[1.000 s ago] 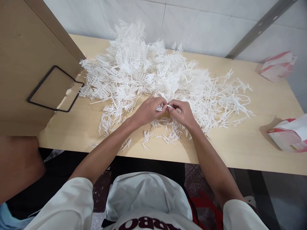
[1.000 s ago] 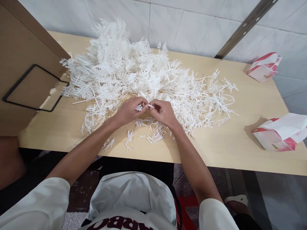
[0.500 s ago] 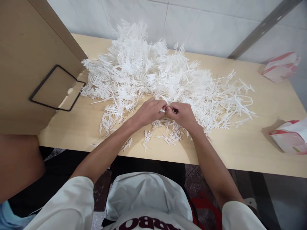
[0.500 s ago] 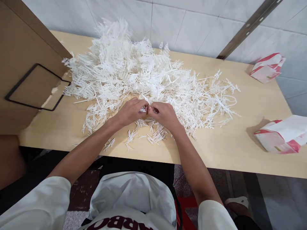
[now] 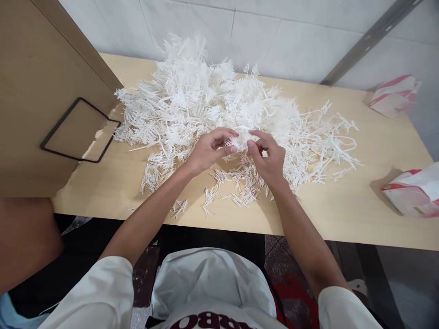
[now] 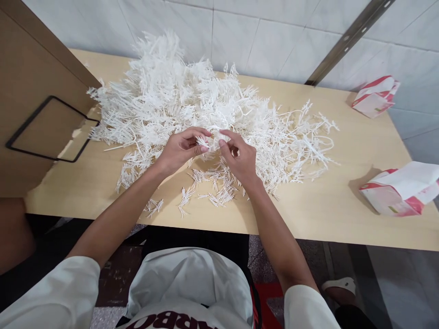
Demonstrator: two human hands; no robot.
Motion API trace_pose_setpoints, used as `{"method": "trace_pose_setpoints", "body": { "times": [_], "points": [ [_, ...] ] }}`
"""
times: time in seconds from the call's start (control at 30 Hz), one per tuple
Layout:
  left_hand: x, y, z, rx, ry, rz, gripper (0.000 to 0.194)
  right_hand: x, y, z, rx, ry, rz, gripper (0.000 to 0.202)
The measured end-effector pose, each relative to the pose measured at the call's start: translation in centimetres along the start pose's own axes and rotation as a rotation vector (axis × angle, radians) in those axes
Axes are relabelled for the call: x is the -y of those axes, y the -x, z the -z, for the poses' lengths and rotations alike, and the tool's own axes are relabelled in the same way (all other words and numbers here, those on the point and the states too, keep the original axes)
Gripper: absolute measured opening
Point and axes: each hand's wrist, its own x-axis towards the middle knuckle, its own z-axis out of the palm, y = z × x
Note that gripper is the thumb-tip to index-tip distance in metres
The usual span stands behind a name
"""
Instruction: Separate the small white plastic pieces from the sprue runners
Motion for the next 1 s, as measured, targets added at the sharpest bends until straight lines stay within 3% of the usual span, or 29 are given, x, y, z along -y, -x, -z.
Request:
{"method": "trace_pose_setpoints", "body": {
  "times": [0.07, 0.13, 0.2, 0.33, 0.53, 0.77, 0.87, 1.0],
  "points": [
    [0.1, 0.0, 0.0, 0.008, 0.003, 0.012, 0.042, 0.2, 0.2, 0.1, -0.01, -0.091, 0.008, 0.027],
    [0.2, 0.1, -0.1, -0.002, -0.035, 0.009, 0.039, 0.3, 0.3, 0.1, 0.062, -0.141, 0.04, 0.026],
    [0.1, 0.3, -0.3, -0.014, -0.102, -0.027, 0.036, 0.2, 0.3, -0.1, 0.123, -0.105, 0.077, 0.026],
    [-0.4, 0.4, -0.6, -0.009, -0.189, -0.053, 0.035, -0.1, 0.0, -0.5, 0.116, 0.035, 0.104, 0.029],
    [-0.6, 0.4, -0.5, 0.028, -0.206, -0.061, 0.036, 0.1, -0.1, -0.4, 0.226, 0.02, 0.049, 0.035],
    [-0.3, 0.5, 0.1, 0.171, -0.018, -0.057, 0.035, -0.1, -0.2, -0.1, 0.357, -0.464, -0.21, 0.041],
    [-0.3, 0.4, 0.2, 0.096, -0.039, -0.037, 0.037, -0.5, -0.5, 0.0, 0.293, -0.647, -0.248, 0.04],
    [-0.3, 0.4, -0.4, 0.015, -0.149, -0.046, 0.036, -0.5, -0.7, -0.3, 0.297, -0.586, -0.255, 0.033]
  ]
}}
